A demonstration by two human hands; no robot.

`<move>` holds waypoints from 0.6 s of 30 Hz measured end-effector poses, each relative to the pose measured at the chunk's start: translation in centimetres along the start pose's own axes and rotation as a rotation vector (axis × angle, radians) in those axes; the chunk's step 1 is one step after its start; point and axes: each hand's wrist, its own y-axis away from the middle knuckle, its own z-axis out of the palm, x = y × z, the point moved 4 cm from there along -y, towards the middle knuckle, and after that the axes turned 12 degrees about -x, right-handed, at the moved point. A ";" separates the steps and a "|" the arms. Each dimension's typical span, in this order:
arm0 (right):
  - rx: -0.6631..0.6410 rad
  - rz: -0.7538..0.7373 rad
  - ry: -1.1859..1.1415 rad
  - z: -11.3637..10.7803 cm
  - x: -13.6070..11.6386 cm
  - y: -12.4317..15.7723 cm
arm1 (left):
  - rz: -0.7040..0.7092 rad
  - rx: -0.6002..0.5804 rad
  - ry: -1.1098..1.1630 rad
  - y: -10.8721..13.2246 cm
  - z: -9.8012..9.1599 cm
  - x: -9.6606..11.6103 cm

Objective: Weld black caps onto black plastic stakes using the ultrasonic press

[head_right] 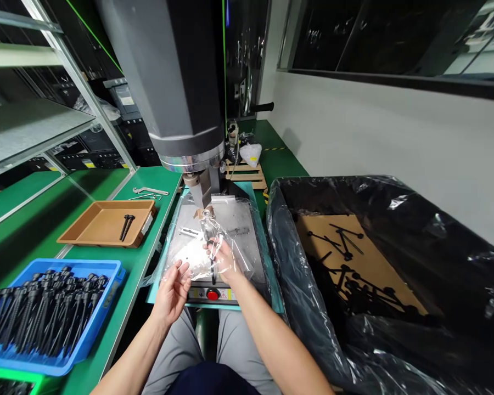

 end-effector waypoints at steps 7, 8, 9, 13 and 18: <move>0.042 -0.276 0.583 0.4 -4.6 -2.9 | 0.004 -0.009 0.003 0.5 0.7 1.2; 0.062 -0.306 0.646 0.4 -5.1 -3.2 | 0.002 -0.008 0.003 0.4 0.7 1.2; 0.082 -0.340 0.699 0.5 -5.7 -3.4 | 0.000 -0.009 0.005 0.4 0.7 1.2; 0.163 -0.502 0.842 1.2 -7.3 -4.1 | -0.001 -0.023 0.013 0.1 0.6 1.0; 0.211 -0.524 0.784 1.3 -7.5 -5.8 | -0.006 -0.047 0.015 -0.4 0.7 1.2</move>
